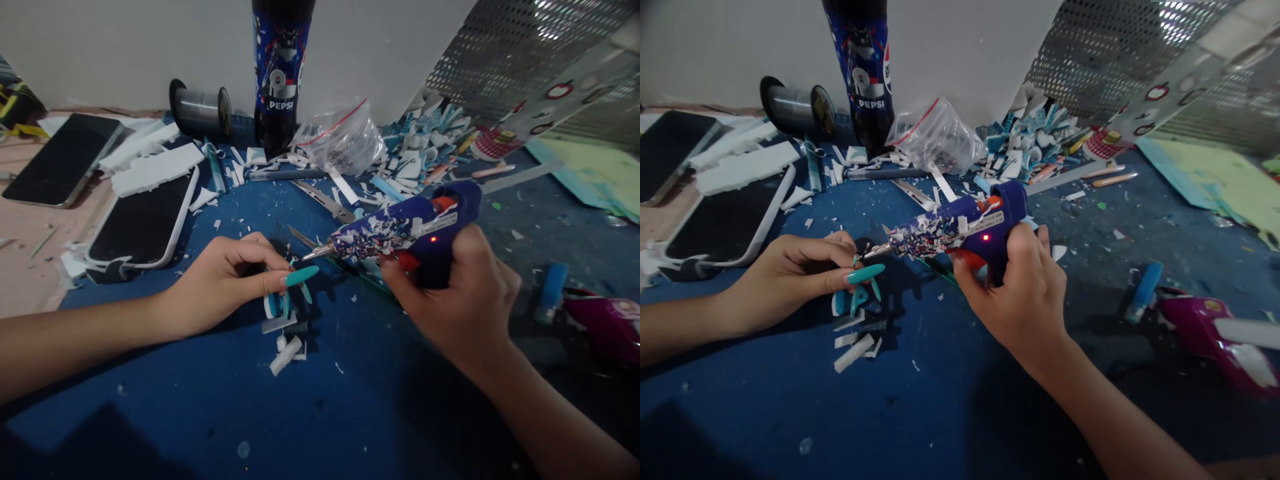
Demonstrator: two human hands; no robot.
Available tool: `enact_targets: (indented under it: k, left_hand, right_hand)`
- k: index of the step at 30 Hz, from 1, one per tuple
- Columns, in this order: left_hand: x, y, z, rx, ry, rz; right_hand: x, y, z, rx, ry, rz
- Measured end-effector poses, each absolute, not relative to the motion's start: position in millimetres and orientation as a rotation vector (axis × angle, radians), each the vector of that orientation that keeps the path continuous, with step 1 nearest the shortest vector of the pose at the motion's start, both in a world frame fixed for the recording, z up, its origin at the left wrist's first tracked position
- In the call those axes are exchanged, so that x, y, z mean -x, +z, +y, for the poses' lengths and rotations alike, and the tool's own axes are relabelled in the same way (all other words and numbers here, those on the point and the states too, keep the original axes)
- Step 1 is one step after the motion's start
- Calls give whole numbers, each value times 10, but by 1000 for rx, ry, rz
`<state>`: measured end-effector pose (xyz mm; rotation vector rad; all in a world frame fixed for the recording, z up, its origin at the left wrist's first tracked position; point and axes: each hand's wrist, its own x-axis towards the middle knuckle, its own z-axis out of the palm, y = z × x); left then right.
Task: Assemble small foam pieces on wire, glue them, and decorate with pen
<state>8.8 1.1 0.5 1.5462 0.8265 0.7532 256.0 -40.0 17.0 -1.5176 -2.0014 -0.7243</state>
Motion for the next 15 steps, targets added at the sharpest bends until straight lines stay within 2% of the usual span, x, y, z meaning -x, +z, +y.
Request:
enact_targets:
  k: [8, 15]
  left_hand:
    - [-78, 2, 3, -1654, 665, 781]
    - [-86, -12, 10, -1639, 694, 820]
  right_hand:
    - [-2535, 160, -454, 1688, -470, -1974]
    - [-2536, 158, -473, 1702, -434, -1936]
